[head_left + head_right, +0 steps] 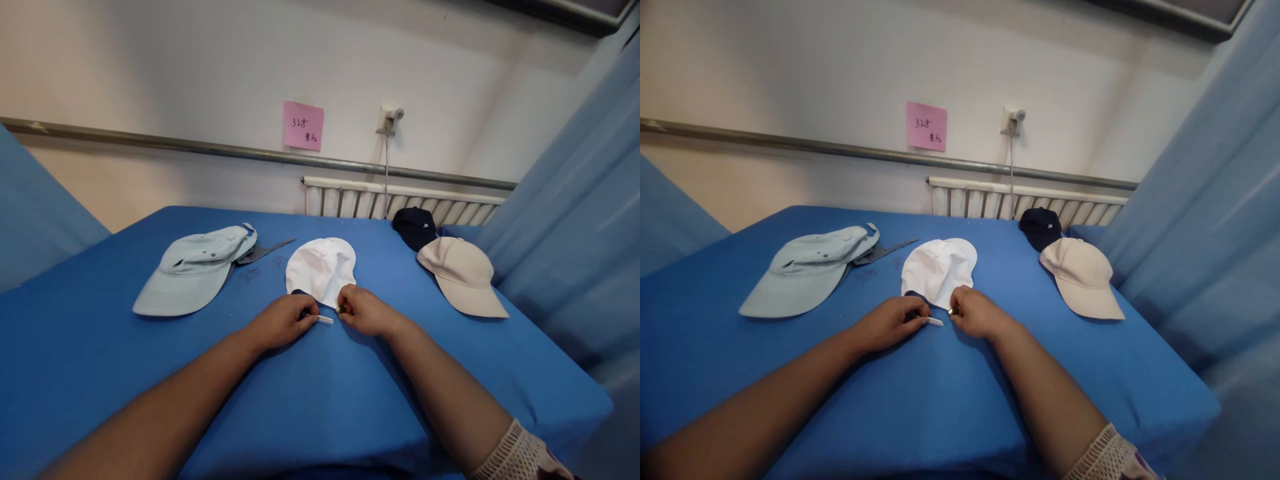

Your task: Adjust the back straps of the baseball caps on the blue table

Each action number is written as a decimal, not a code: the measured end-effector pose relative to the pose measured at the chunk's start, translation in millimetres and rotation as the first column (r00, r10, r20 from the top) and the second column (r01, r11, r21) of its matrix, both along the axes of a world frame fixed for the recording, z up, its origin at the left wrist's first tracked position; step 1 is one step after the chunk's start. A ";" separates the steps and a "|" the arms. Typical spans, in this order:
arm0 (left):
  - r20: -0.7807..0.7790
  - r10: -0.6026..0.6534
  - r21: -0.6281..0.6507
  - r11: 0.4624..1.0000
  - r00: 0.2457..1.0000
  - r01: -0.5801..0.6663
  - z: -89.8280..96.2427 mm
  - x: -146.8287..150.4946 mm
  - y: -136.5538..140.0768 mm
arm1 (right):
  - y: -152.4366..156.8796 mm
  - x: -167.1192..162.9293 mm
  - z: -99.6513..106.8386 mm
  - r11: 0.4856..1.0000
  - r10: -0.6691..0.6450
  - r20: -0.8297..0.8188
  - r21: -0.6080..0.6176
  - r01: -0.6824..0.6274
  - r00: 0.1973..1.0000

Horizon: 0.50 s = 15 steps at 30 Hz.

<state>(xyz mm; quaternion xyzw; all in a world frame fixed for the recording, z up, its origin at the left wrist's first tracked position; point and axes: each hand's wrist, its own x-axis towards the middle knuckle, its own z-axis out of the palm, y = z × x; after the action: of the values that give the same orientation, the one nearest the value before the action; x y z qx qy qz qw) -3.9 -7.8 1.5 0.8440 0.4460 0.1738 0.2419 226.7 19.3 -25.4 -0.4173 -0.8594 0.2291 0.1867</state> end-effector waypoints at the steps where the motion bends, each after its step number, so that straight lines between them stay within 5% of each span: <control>1: 0.005 0.004 0.001 1.000 1.000 -0.004 0.3 -0.1 0.0 | -1.0 -0.1 0.1 1.000 0.004 0.001 0.009 -0.004 1.000; 7: 0.027 0.024 0.007 1.000 0.999 -0.025 1.7 -0.3 -0.5 | -7.2 -3.2 6.0 0.991 0.053 0.090 0.118 -0.063 0.995; 15: 0.100 0.189 0.014 0.981 0.977 -0.192 5.0 0.5 -2.2 | -8.2 0.9 19.5 0.988 -0.089 0.206 0.139 0.061 0.975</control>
<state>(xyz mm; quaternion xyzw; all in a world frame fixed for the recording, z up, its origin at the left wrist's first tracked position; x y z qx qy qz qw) -3.4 -10.0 6.5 0.7906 0.5102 0.2427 0.2360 227.6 11.1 -5.9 -0.4580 -0.8713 0.1191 0.1300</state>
